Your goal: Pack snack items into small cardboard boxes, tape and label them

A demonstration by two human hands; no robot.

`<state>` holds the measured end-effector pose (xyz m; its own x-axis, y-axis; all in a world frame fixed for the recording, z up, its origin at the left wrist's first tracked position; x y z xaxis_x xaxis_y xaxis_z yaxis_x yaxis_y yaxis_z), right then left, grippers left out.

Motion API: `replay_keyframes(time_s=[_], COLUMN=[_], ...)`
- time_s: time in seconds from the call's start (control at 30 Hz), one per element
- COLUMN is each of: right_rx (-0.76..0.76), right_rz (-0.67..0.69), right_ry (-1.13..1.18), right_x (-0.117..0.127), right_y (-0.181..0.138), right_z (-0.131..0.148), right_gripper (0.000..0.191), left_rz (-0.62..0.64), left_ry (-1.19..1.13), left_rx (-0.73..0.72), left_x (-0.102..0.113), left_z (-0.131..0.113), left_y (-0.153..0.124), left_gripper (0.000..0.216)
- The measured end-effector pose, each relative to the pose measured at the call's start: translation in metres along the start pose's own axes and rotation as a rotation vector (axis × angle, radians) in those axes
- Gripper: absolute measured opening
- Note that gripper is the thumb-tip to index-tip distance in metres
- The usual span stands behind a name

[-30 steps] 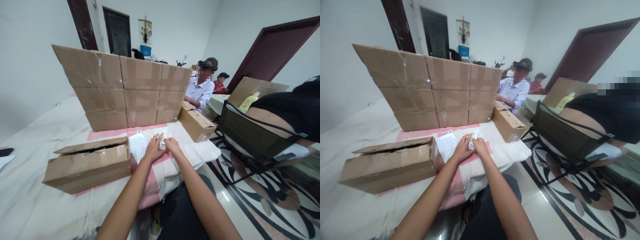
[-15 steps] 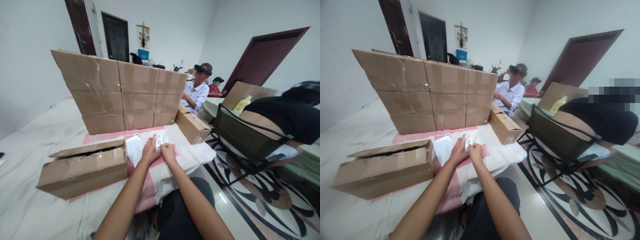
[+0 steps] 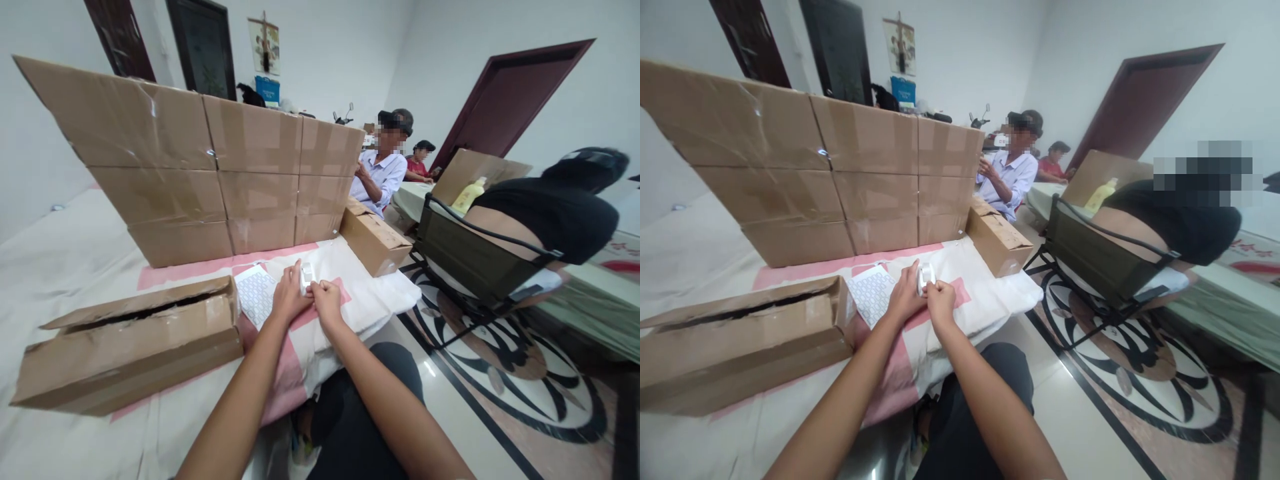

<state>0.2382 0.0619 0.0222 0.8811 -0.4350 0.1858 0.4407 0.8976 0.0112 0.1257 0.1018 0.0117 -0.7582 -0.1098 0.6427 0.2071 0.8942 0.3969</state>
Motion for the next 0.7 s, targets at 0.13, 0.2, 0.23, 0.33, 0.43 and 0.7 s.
replay_keyframes(time_s=[0.13,0.2,0.23,0.33,0.43,0.7], right_rx=[-0.025,-0.026,-0.025,-0.012,-0.001,0.042], right_rz=[0.001,0.005,0.007,0.002,-0.006,-0.014], right_ry=[0.041,0.054,0.058,0.052,0.031,-0.029], right_x=[-0.001,0.000,0.001,0.002,0.002,0.000], right_y=[-0.005,-0.007,-0.009,-0.012,-0.012,-0.009], right_z=[-0.003,-0.004,-0.004,-0.005,-0.009,-0.022], right_gripper=[0.026,0.026,0.025,0.024,0.027,0.026], left_rz=[-0.003,-0.006,-0.006,0.001,0.016,0.042], left_ry=[0.029,0.045,0.053,0.072,0.086,0.127], left_rx=[-0.001,0.007,0.013,0.026,0.027,0.020], left_x=[-0.001,-0.001,-0.001,-0.001,-0.001,0.000], left_z=[0.001,0.001,0.001,0.001,0.001,-0.001], left_y=[0.001,0.002,0.002,0.002,0.001,0.000], left_gripper=[0.095,0.094,0.093,0.093,0.095,0.089])
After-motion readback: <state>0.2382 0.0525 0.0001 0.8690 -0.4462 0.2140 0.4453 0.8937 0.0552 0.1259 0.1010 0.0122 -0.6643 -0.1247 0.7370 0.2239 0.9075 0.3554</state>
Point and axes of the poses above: each hand's wrist, its own y-axis towards the middle knuckle, its own x-axis out of the back of the hand, z = x × y, the point moved 4 cm from there along y, towards the middle knuckle, and after that the axes turned 7 degrees about -y, right-handed, at the moved point
